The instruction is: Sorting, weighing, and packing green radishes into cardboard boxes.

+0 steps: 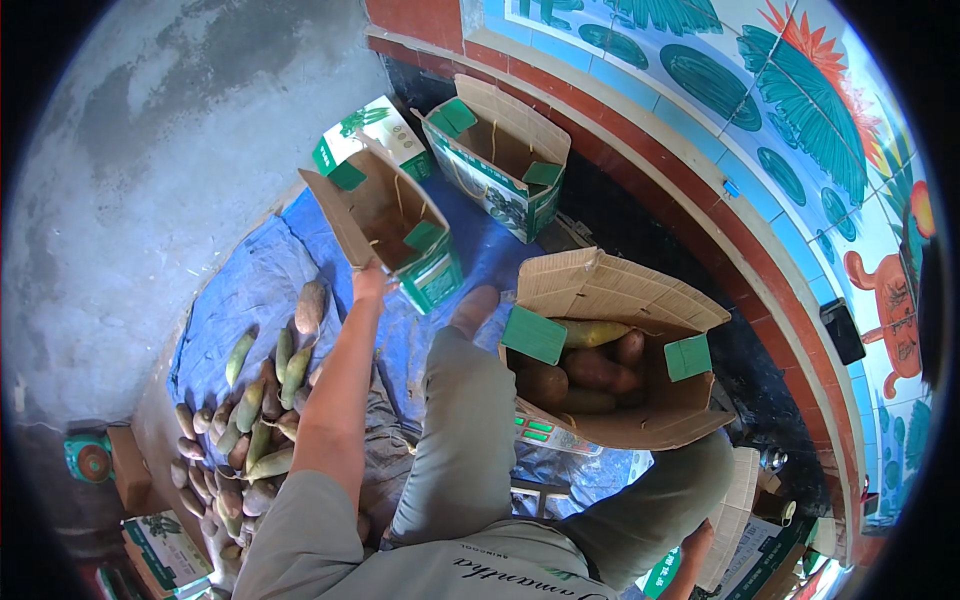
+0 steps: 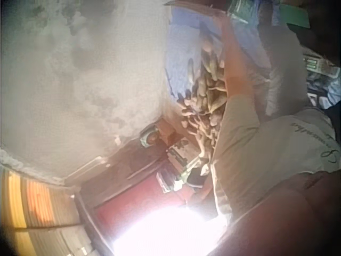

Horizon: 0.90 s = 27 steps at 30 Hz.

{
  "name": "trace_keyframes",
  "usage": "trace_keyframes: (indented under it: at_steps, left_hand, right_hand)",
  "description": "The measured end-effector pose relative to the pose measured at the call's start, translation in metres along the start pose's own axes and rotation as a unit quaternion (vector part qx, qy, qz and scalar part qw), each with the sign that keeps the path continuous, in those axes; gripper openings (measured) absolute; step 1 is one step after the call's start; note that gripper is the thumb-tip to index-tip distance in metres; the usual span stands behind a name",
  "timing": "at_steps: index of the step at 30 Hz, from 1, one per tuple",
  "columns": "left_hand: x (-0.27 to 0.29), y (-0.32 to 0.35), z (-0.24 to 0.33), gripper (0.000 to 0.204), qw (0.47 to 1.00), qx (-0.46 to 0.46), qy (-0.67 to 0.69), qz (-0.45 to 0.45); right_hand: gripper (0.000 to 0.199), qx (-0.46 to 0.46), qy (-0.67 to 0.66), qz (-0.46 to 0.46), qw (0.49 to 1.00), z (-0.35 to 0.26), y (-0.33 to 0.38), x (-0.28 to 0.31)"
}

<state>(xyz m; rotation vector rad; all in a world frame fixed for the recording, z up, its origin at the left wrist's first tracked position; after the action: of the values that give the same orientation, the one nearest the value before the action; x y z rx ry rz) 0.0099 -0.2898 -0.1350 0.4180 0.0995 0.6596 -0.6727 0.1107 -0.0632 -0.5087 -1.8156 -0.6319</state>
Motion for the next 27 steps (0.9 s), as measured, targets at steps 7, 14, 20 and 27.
trace_keyframes:
  at_steps: [7,14,20,27]
  left_hand:
    - [-0.076,0.018,0.028,0.038,0.989,-0.013,0.125,-0.083]
    - [-0.115,0.008,0.012,0.049,0.989,-0.041,0.125,-0.071]
    - [-0.122,0.000,-0.003,0.070,0.986,-0.039,0.061,-0.150]
    - [-0.098,0.040,0.034,0.106,0.942,-0.130,-0.186,-0.247]
  right_hand:
    - [0.025,0.017,-0.061,-0.005,0.998,0.011,-0.001,-0.006]
    - [0.024,-0.011,-0.065,-0.005,0.998,0.006,0.002,-0.004]
    - [0.027,0.006,-0.090,-0.021,0.996,0.008,0.013,-0.007]
    - [0.027,-0.011,0.020,-0.046,0.999,-0.015,0.045,0.010]
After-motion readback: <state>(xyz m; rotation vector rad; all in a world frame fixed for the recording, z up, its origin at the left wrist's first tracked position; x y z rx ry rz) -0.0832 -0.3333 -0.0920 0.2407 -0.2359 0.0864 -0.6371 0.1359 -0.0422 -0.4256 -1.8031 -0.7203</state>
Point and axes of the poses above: each hand's wrist, its own y-axis away from the middle knuckle, its own x-axis out of the back of the hand, z = x × y, the point moved 3 cm from there along -y, towards the middle knuckle, and after that the axes turned 2 degrees about y, right-handed, at the moved point
